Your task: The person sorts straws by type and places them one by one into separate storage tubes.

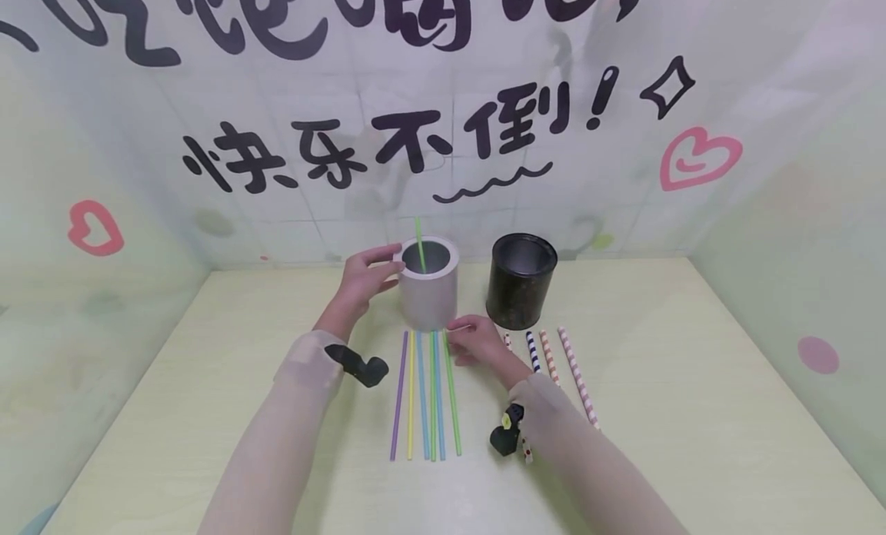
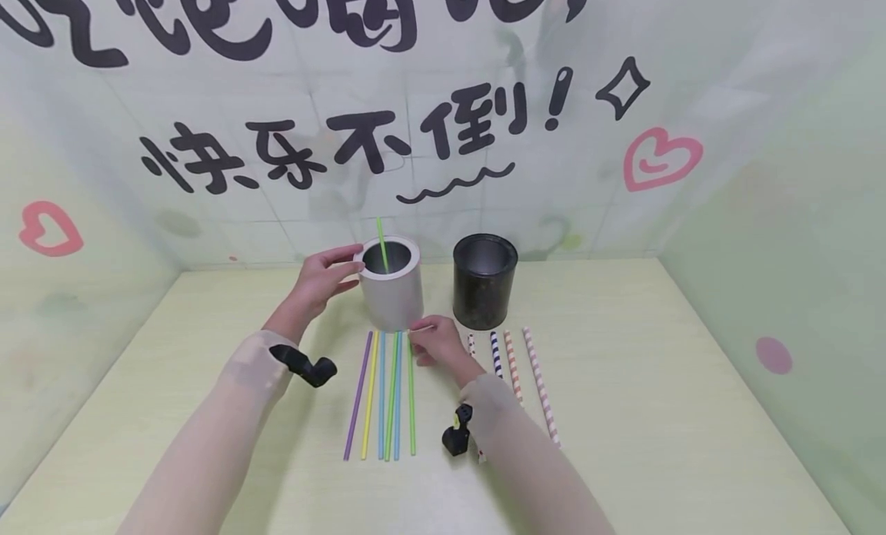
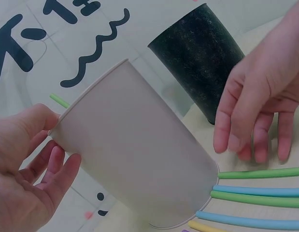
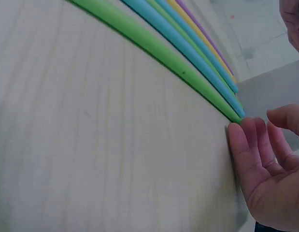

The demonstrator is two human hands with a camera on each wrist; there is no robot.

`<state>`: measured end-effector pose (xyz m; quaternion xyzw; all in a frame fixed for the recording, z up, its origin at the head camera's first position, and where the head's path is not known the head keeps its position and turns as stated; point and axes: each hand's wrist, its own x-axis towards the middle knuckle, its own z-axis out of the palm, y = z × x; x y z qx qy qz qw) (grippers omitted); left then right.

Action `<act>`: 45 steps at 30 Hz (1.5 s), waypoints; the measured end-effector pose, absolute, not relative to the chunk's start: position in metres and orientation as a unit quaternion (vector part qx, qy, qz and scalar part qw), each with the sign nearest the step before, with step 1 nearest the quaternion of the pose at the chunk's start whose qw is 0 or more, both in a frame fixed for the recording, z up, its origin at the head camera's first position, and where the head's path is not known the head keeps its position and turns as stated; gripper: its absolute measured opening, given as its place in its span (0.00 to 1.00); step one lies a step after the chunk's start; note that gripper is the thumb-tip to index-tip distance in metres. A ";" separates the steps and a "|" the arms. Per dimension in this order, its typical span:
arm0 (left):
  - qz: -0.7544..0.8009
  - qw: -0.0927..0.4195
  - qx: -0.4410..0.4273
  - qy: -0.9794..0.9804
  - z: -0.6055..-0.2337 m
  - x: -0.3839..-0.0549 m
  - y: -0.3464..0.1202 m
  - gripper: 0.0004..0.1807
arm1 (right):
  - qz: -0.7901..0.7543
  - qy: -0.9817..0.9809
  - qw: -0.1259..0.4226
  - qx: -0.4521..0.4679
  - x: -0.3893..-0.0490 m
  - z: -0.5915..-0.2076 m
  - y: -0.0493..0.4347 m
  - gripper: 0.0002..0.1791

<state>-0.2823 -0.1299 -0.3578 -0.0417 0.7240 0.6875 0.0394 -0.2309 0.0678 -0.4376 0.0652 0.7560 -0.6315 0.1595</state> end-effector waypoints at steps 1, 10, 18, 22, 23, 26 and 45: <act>0.688 0.040 -0.042 0.724 -0.358 -0.282 -0.130 0.24 | -0.632 0.756 0.155 0.069 -0.231 -0.441 0.067 0.12; 0.682 0.037 -0.041 0.729 -0.355 -0.282 -0.130 0.24 | -0.592 0.799 0.090 0.049 -0.226 -0.449 0.058 0.11; 0.683 0.036 -0.039 0.729 -0.355 -0.283 -0.129 0.24 | -0.554 0.827 0.066 0.064 -0.226 -0.449 0.055 0.12; 0.685 0.035 -0.038 0.726 -0.356 -0.284 -0.129 0.24 | -0.538 0.837 0.061 0.072 -0.225 -0.448 0.052 0.12; 0.685 0.035 -0.038 0.726 -0.356 -0.284 -0.129 0.24 | -0.534 0.840 0.059 0.075 -0.225 -0.447 0.051 0.12; 0.684 0.035 -0.039 0.727 -0.356 -0.284 -0.129 0.23 | -0.528 0.843 0.059 0.085 -0.225 -0.446 0.049 0.12; 0.676 0.040 -0.044 0.734 -0.356 -0.282 -0.130 0.24 | -0.484 0.868 0.061 0.089 -0.225 -0.443 0.042 0.13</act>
